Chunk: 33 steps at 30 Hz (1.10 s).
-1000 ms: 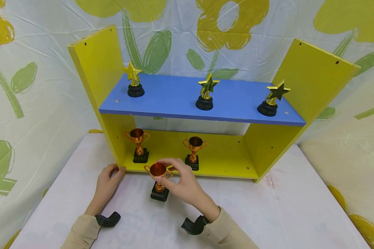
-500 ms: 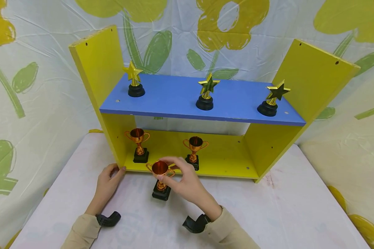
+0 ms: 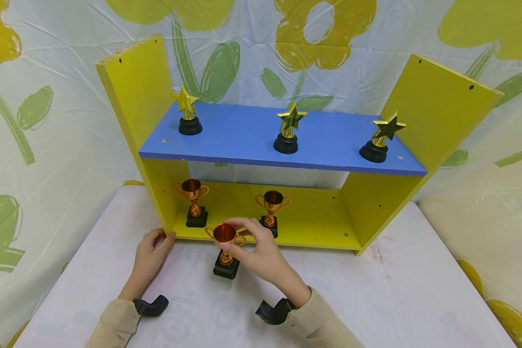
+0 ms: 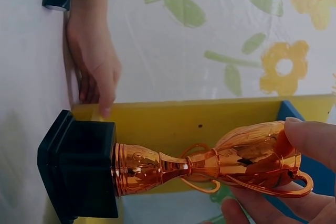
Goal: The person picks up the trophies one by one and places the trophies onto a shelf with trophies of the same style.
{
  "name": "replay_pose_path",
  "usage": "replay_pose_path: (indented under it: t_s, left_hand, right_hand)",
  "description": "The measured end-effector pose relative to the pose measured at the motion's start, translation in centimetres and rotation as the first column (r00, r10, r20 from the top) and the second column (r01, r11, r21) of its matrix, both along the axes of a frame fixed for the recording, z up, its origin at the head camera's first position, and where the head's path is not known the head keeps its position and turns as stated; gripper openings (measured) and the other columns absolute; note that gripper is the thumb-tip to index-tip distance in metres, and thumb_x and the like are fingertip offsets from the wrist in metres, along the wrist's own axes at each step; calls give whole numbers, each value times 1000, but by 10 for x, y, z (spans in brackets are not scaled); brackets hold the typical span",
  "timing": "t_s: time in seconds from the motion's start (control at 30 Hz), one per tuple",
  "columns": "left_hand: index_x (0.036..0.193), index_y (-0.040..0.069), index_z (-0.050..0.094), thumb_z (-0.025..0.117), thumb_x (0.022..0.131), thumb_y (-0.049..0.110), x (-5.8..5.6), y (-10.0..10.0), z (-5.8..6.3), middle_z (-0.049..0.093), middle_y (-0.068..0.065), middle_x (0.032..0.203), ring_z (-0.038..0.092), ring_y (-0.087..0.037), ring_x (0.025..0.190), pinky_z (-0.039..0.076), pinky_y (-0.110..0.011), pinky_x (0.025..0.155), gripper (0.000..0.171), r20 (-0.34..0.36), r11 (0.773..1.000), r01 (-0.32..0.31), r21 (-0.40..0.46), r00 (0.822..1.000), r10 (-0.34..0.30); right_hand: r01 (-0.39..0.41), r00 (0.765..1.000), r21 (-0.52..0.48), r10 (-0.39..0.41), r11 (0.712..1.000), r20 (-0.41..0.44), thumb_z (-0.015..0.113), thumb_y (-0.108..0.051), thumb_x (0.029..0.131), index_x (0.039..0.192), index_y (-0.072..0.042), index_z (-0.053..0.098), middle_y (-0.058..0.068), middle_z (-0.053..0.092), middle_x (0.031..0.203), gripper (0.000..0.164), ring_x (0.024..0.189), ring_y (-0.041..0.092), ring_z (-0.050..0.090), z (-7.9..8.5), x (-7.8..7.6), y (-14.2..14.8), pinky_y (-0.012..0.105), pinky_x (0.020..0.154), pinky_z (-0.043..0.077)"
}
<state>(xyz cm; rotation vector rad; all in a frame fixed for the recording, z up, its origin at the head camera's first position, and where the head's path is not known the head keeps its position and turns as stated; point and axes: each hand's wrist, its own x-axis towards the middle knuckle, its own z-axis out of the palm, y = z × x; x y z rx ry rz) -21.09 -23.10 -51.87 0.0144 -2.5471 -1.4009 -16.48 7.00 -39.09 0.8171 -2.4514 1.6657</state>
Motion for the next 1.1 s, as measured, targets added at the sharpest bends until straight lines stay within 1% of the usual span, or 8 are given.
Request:
replay_pose_path:
  t_s: [0.1,0.23,0.5,0.73,0.93,1.1]
  left_hand:
    - [124,-6,58,60,99,33,0,0,1,58,-25,121,50,-39,118,37,-55,102,45,-3,1000,0,2,1000,0]
    - [124,-5,58,60,99,33,0,0,1,58,-24,122,49,-38,119,37,-54,103,46,14,1000,1,14,1000,-1]
    - [124,-4,58,60,99,34,0,0,0,58,-23,122,49,-37,117,38,-53,102,45,17,1000,9,9,1000,-10]
    - [124,-4,58,60,99,33,0,0,0,58,-24,121,50,-38,118,37,-54,102,45,8,1000,7,12,1000,-7]
    - [124,-5,58,60,99,32,1,1,1,58,-24,121,50,-37,118,37,-54,103,44,14,1000,1,13,1000,-1]
    - [124,-5,57,59,100,32,1,0,2,58,-24,121,50,-37,118,37,-54,103,44,18,1000,-2,7,1000,1]
  right_hand:
    - [-9,1000,-5,9,1000,23,75,-25,90,130,-28,60,-14,60,121,43,113,10,54,-1,0,0,44,92,47]
    - [-25,999,-5,26,1000,39,76,-25,89,129,-28,61,-15,60,120,43,112,10,54,-3,0,-2,45,92,47]
    - [-47,998,-3,47,999,31,76,-22,89,129,-22,62,-14,62,117,43,107,12,55,-6,1,-4,45,89,51]
    - [-29,999,22,29,999,20,76,-22,89,129,-20,62,-13,61,117,43,107,11,55,-5,0,-3,42,88,51]
    - [-15,999,25,14,1000,32,76,-24,89,129,-23,62,-13,60,118,43,110,10,54,-3,-1,-1,45,90,49]
    - [-4,1000,31,3,1000,28,76,-25,89,129,-22,62,-13,61,118,43,110,10,55,-3,-1,0,45,90,49]
